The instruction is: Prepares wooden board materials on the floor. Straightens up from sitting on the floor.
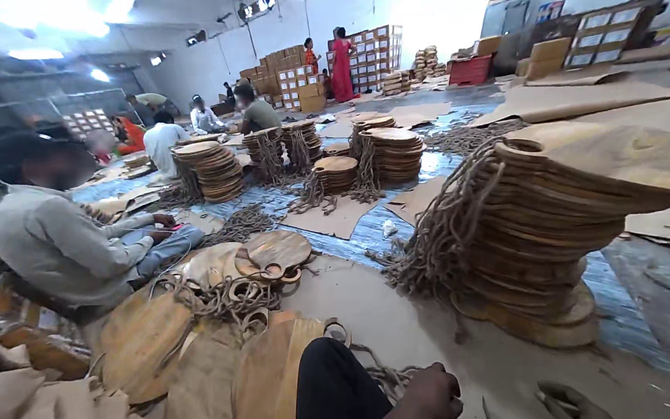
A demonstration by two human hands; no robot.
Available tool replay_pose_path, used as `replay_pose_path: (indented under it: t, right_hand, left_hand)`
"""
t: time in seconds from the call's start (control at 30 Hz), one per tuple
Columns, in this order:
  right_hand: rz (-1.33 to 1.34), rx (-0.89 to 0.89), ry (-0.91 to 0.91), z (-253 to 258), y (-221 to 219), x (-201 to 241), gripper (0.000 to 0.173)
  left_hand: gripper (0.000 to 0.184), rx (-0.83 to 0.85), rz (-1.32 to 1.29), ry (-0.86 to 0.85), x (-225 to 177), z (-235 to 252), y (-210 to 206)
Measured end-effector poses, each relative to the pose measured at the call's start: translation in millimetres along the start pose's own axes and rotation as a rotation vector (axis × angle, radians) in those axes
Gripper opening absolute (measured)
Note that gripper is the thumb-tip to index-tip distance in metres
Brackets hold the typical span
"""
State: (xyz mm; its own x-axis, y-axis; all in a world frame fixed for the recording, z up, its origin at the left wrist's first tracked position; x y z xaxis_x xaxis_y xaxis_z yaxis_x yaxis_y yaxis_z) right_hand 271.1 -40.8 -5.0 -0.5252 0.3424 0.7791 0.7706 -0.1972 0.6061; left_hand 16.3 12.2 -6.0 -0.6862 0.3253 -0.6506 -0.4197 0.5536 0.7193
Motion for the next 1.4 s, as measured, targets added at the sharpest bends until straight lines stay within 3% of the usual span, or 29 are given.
replay_pose_path:
  t: [0.3,0.57,0.8,1.4]
  right_hand:
    - [-0.071,0.106,0.147,-11,-10,7,0.032]
    - [-0.063,0.102,0.151,-13,-13,6,0.03]
    - [-0.041,0.108,0.152,-16,-13,6,0.029]
    - [-0.047,0.12,0.11,-13,-17,0,0.025]
  left_hand:
    - [0.029,-0.072,-0.097,-0.006,-8,2,8]
    - [0.028,-0.371,-0.22,-0.078,-8,-1,15]
    - [0.04,-0.47,-0.224,-0.053,-10,-4,11]
    - [0.033,-0.412,-0.215,-0.047,-7,-6,13]
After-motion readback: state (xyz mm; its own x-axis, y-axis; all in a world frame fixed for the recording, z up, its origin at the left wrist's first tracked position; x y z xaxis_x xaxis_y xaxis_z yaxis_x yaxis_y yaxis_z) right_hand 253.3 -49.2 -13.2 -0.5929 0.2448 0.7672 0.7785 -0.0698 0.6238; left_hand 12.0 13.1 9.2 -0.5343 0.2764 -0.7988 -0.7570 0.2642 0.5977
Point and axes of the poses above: each hand's wrist, its own z-axis towards the middle knuckle, its own y-axis out of the back of the hand, x = y × z, the point moved 1 cm from there along z, towards the middle knuckle, and after that the axes turned 6 degrees about -x, right-handed, at the moved point
